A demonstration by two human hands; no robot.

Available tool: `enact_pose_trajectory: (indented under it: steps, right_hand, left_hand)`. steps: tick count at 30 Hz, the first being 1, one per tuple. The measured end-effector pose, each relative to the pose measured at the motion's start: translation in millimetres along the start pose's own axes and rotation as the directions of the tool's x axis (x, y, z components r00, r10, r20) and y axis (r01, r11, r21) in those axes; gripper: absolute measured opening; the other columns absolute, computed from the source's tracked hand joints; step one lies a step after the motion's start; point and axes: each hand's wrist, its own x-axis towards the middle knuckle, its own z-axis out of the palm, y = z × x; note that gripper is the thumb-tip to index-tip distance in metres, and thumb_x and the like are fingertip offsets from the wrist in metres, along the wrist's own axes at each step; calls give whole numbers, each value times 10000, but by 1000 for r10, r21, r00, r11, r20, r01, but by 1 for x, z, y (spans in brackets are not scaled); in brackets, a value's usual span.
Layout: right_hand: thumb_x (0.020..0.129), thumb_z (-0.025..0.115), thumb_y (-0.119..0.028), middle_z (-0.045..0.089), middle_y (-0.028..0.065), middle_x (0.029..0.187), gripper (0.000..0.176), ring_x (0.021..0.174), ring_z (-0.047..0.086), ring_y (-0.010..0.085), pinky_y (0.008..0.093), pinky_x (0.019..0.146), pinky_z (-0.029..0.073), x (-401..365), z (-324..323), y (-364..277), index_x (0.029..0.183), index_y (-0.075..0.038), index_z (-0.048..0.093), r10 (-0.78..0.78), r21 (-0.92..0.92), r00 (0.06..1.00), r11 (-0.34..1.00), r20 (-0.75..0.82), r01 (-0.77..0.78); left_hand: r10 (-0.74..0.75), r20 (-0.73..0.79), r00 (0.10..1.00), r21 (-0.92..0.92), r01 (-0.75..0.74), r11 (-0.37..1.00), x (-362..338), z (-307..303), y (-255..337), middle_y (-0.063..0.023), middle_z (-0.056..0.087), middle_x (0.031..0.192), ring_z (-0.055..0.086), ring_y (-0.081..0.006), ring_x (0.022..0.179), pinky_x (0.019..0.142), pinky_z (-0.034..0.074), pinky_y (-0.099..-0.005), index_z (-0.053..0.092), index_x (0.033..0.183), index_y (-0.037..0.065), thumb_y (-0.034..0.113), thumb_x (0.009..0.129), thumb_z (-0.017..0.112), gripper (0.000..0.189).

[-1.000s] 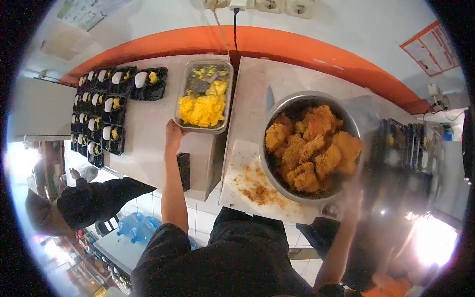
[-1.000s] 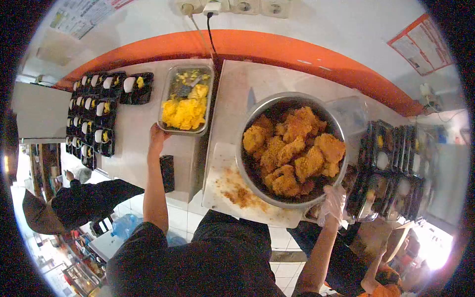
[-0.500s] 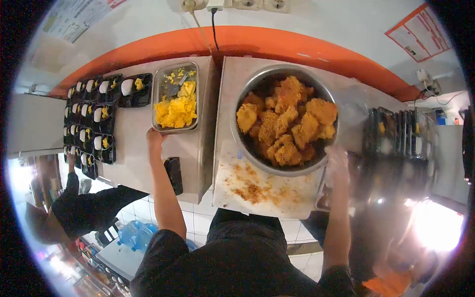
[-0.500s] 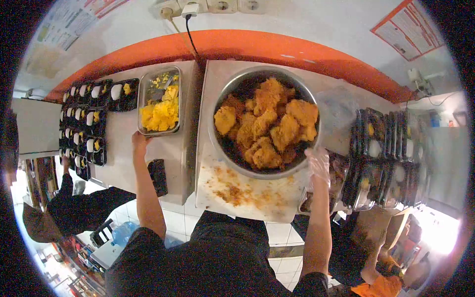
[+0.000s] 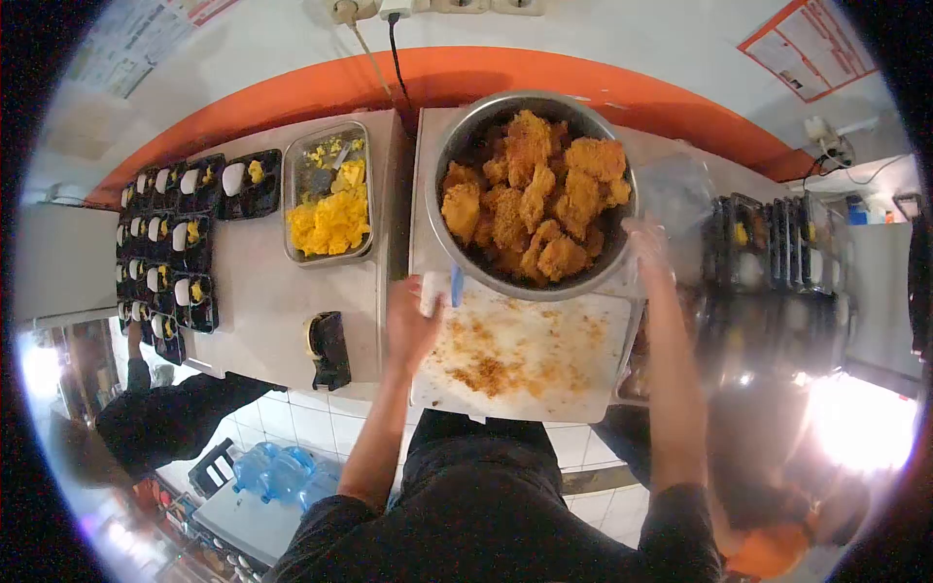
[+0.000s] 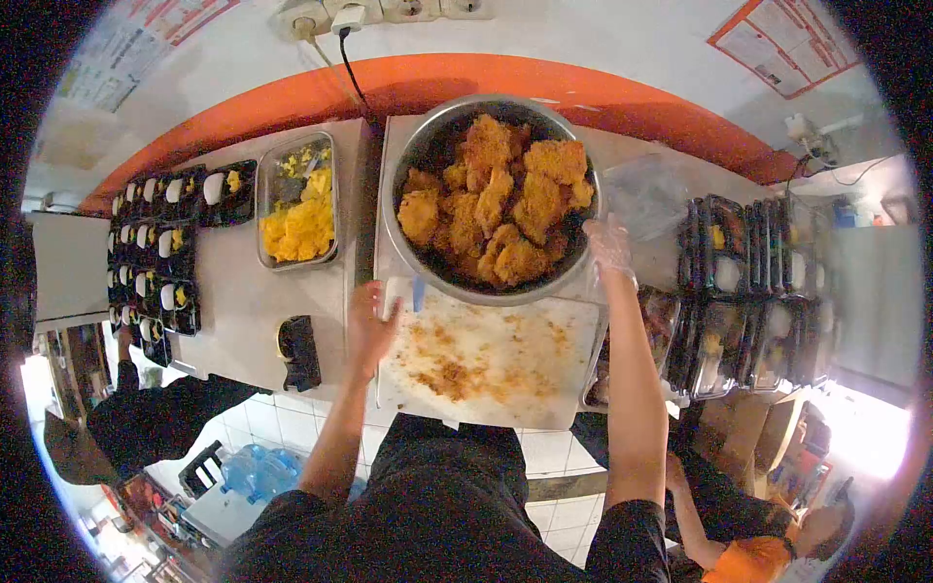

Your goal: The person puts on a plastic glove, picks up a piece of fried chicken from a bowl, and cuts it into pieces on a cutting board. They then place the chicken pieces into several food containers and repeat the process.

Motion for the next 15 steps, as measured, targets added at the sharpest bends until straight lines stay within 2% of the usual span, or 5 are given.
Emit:
enact_pose_trajectory:
  steps: [5,8,9,12,15]
  right_hand:
    - [913,548,-270,631,288,1172,381,1117,580,488,483,964,466,-4,-5,-7,1180,-11,634,224,209,967,958,-121,-196]
    - [927,581,-276,652,249,1202,411,1109,620,420,460,948,485,-36,7,6,1233,-5,623,-215,-157,952,971,-220,183]
    - [942,589,-290,661,213,1204,395,1114,629,372,450,942,493,-75,12,-13,1217,-10,630,10,304,941,948,-337,99]
    - [972,625,-286,688,101,1141,301,1082,640,224,401,923,509,-153,74,-21,1144,-41,659,148,940,934,-49,-326,336]
    - [970,631,-210,691,89,1044,189,952,663,249,400,819,546,-205,109,-76,1081,-62,666,-32,498,997,865,-66,60]
  left_hand:
    - [142,17,990,239,-142,961,9,34,28,-190,633,1019,652,-359,930,778,542,-446,591,1119,-11,282,883,709,394]
    - [57,70,996,315,-77,946,22,39,27,-187,690,910,685,-389,829,702,553,-486,673,879,13,240,838,717,235]
    - [40,70,997,322,-61,945,20,38,26,-187,690,910,685,-389,829,702,553,-486,673,879,13,240,838,717,235]
    - [59,152,987,388,-114,915,29,35,24,-197,690,925,681,-401,801,705,556,-490,663,871,4,231,842,709,234]
    - [105,125,987,378,-145,914,35,35,20,-206,691,892,685,-404,822,742,557,-495,662,851,11,267,843,721,263]
